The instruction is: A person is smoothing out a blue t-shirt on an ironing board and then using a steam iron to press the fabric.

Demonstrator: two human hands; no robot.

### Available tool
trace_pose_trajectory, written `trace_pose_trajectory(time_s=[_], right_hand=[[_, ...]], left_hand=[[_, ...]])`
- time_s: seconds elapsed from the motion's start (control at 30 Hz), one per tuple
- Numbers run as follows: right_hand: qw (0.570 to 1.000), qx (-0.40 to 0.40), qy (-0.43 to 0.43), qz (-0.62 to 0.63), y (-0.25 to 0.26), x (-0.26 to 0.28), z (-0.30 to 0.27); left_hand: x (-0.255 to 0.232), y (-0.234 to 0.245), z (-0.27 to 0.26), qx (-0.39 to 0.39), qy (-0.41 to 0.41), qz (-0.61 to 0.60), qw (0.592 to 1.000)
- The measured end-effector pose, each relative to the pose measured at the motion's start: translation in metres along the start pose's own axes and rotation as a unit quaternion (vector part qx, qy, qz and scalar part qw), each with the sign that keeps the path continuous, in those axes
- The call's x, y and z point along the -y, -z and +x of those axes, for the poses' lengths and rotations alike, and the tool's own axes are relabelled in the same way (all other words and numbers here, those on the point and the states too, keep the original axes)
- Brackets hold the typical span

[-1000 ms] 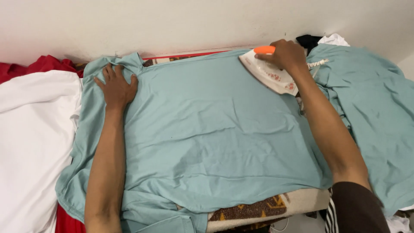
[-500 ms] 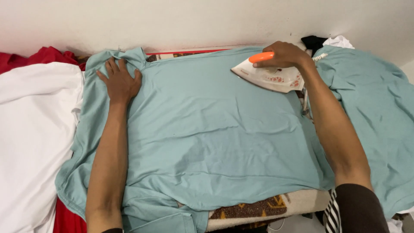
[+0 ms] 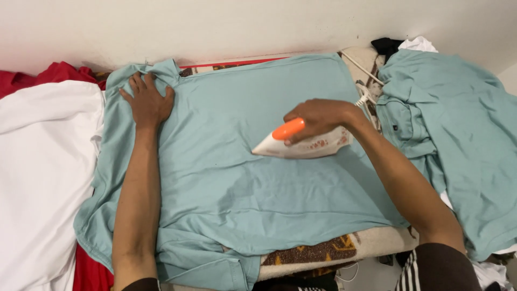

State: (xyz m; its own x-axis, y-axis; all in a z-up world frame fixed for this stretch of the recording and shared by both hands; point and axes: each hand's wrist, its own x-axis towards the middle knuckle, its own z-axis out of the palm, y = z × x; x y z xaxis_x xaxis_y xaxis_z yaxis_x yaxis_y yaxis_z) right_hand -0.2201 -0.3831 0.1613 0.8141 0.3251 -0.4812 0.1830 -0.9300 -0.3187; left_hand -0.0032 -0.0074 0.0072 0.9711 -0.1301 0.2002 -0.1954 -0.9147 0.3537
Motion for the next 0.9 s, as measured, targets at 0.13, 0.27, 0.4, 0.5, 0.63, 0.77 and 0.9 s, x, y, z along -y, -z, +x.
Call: trace_pose_trajectory(time_s=[0.13, 0.27, 0.4, 0.5, 0.63, 0.77, 0.9], right_hand=[[0.996, 0.063, 0.002, -0.057, -0.022, 0.028, -0.039], [0.998, 0.004, -0.051, -0.039, -0.033, 0.033, -0.042], [0.978, -0.167, -0.127, -0.002, -0.01, 0.048, -0.021], [0.959, -0.243, -0.144, 0.017, 0.001, 0.021, 0.038], [0.957, -0.258, -0.127, 0.034, 0.018, 0.008, 0.101], [0.983, -0.176, -0.037, 0.035, 0.025, 0.034, 0.112], [0.997, -0.028, 0.06, -0.03, 0.021, 0.075, 0.083]], left_hand=[[0.008, -0.017, 0.008, -0.017, 0.01, 0.004, 1.0], [0.005, -0.023, 0.004, -0.049, 0.01, 0.018, 0.999], [0.002, -0.021, 0.004, -0.064, 0.012, 0.024, 0.998], [0.001, -0.02, 0.002, -0.07, 0.012, 0.026, 0.997], [0.005, -0.023, 0.006, -0.054, 0.02, 0.028, 0.998], [0.006, -0.023, 0.007, -0.056, 0.015, 0.029, 0.998], [0.012, -0.024, 0.008, -0.059, 0.0, 0.004, 0.998]])
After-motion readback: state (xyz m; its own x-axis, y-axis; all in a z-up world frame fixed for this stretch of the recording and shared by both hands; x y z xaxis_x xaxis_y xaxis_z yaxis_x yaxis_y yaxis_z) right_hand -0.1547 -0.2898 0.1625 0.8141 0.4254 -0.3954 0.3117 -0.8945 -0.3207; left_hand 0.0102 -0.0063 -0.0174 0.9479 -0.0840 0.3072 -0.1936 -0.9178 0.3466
